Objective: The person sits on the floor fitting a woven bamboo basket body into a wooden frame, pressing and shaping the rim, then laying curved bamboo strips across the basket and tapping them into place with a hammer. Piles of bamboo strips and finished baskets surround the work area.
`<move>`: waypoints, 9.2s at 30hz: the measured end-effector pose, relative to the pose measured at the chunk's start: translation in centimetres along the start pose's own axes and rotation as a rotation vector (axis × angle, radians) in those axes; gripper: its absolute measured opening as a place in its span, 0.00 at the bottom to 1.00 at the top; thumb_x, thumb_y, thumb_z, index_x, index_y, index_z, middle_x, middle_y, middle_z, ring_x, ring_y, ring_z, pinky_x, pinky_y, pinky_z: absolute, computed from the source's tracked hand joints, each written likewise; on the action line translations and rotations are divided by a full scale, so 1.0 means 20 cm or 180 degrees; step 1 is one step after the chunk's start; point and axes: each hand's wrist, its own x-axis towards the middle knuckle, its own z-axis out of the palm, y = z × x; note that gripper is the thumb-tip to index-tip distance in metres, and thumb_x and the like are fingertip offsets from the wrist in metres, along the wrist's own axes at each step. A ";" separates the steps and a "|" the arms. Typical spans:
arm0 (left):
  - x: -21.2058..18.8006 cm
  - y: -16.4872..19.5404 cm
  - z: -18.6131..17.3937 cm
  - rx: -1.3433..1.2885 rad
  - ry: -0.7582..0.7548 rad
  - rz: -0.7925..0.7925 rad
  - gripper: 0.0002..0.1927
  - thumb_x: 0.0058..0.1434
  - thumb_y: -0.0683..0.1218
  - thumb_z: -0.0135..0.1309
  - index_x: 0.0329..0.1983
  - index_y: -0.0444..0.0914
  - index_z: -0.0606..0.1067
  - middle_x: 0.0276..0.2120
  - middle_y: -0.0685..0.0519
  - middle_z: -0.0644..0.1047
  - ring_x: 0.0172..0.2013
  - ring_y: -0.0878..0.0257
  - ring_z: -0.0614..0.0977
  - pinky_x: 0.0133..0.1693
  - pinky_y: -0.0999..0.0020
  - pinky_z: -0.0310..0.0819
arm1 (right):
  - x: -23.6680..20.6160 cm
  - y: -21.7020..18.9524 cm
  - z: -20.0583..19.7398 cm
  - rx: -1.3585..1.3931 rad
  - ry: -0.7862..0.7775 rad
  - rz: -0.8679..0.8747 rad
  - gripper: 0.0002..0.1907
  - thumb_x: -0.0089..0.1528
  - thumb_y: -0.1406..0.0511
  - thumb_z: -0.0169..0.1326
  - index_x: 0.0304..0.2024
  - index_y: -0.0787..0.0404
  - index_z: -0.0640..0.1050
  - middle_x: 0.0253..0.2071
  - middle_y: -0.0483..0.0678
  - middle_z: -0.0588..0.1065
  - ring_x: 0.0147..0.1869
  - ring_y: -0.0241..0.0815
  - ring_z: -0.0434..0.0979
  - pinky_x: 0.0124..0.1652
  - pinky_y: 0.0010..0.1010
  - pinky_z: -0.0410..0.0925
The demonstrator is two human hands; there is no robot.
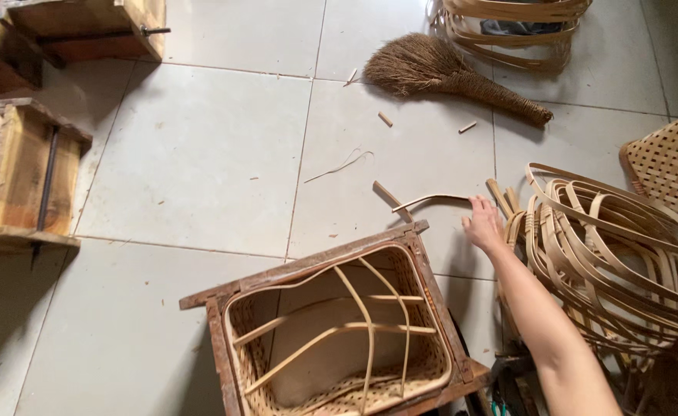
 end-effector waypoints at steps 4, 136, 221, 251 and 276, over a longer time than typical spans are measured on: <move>0.08 0.01 0.02 0.0018 -0.0086 -0.0037 0.35 0.50 0.68 0.60 0.49 0.37 0.78 0.38 0.47 0.76 0.39 0.51 0.80 0.42 0.49 0.77 | 0.04 0.06 0.07 -0.0483 -0.0465 0.0448 0.36 0.57 0.60 0.60 0.67 0.60 0.68 0.65 0.59 0.66 0.66 0.59 0.64 0.59 0.52 0.59; 1.29 -0.14 -0.53 -0.0270 0.0813 -0.0033 0.09 0.57 0.42 0.65 0.42 0.42 0.80 0.50 0.51 0.80 0.53 0.54 0.80 0.57 0.50 0.67 | -0.09 -1.51 -0.43 0.2848 -0.0372 -0.0884 0.11 0.75 0.66 0.36 0.56 0.59 0.69 0.24 0.43 0.65 0.22 0.33 0.63 0.19 0.27 0.60; 0.14 0.23 -0.44 0.0430 -0.0018 0.0038 0.12 0.52 0.39 0.57 0.40 0.38 0.75 0.34 0.52 0.73 0.37 0.57 0.77 0.42 0.63 0.76 | -1.45 -1.15 0.11 0.0050 -0.0657 -0.4497 0.25 0.61 0.52 0.51 0.53 0.61 0.78 0.59 0.53 0.70 0.69 0.50 0.66 0.72 0.49 0.46; 0.33 0.09 -0.52 -0.1471 -0.2402 -0.2988 0.11 0.51 0.50 0.71 0.34 0.41 0.87 0.27 0.56 0.85 0.30 0.69 0.83 0.38 0.71 0.79 | -1.76 -0.05 -0.07 0.0202 -0.0786 0.0614 0.21 0.56 0.60 0.62 0.49 0.58 0.72 0.43 0.53 0.72 0.44 0.55 0.77 0.43 0.44 0.73; 0.03 0.24 -0.40 0.0729 -0.0412 0.0082 0.30 0.64 0.43 0.43 0.67 0.62 0.71 0.54 0.50 0.76 0.52 0.55 0.79 0.60 0.46 0.67 | -1.80 0.26 -0.27 0.2686 -0.1215 0.3287 0.25 0.67 0.50 0.53 0.51 0.65 0.81 0.40 0.52 0.79 0.46 0.43 0.76 0.49 0.32 0.66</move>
